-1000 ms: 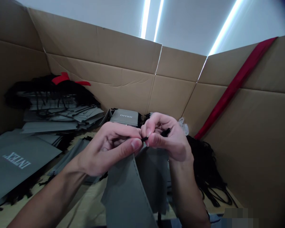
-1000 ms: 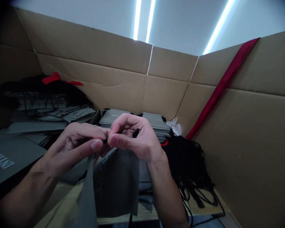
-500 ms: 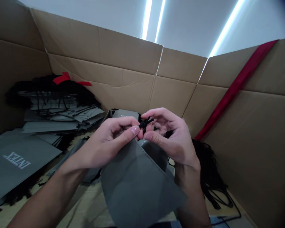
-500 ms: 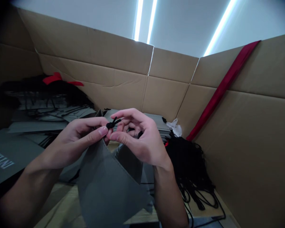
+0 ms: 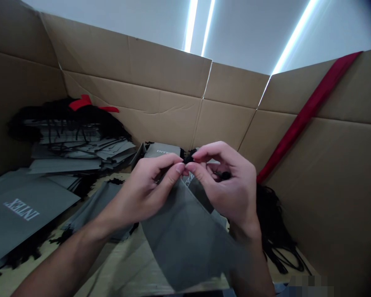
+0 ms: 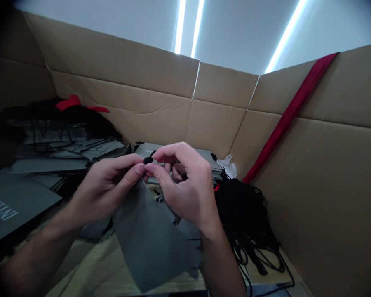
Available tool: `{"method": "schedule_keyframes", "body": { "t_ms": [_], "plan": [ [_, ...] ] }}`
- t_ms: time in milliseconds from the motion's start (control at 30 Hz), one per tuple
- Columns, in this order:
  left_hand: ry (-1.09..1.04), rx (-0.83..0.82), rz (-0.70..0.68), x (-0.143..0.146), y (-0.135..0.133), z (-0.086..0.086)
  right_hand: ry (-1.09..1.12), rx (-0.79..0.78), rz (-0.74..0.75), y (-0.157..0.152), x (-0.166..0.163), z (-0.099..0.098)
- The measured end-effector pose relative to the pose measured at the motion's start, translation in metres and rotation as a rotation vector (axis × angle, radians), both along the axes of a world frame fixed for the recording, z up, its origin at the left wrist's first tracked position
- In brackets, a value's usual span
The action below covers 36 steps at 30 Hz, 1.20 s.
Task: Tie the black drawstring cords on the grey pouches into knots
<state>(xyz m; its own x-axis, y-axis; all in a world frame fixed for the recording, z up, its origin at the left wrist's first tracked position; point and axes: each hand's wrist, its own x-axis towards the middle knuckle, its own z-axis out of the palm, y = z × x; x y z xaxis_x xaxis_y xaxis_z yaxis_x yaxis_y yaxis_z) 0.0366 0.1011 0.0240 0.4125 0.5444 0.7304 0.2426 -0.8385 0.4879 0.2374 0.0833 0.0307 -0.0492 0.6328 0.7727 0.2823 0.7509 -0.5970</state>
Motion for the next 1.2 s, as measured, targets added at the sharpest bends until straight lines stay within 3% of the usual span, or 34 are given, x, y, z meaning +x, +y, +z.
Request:
{"method": "schedule_keyframes", "body": {
  "t_ms": [167, 467, 633, 733, 933, 1067, 1200],
  "plan": [
    [0.053, 0.087, -0.014, -0.001, -0.001, -0.004, -0.114, 0.065, -0.073, -0.003, 0.001, -0.002],
    [0.087, 0.168, -0.066, -0.005, 0.005, -0.002, -0.170, 0.062, -0.044, -0.001, 0.005, 0.001],
    [-0.044, 0.211, -0.014, -0.004, 0.009, -0.007, -0.173, 0.063, -0.052, -0.002, 0.006, 0.001],
    [-0.141, 0.316, 0.018, -0.003, 0.009, -0.010, -0.177, 0.064, -0.055, -0.003, 0.006, 0.001],
    [-0.017, 0.646, 0.101, -0.011, 0.004, -0.008, -0.254, 0.134, -0.055, -0.003, 0.006, 0.000],
    [0.096, 0.757, 0.169, -0.019, 0.002, -0.010, -0.331, 0.211, -0.044, -0.002, 0.005, -0.001],
    [0.165, 0.780, 0.137, -0.021, 0.001, -0.010, -0.390, 0.273, -0.089, -0.002, 0.002, -0.001]
  ]
}}
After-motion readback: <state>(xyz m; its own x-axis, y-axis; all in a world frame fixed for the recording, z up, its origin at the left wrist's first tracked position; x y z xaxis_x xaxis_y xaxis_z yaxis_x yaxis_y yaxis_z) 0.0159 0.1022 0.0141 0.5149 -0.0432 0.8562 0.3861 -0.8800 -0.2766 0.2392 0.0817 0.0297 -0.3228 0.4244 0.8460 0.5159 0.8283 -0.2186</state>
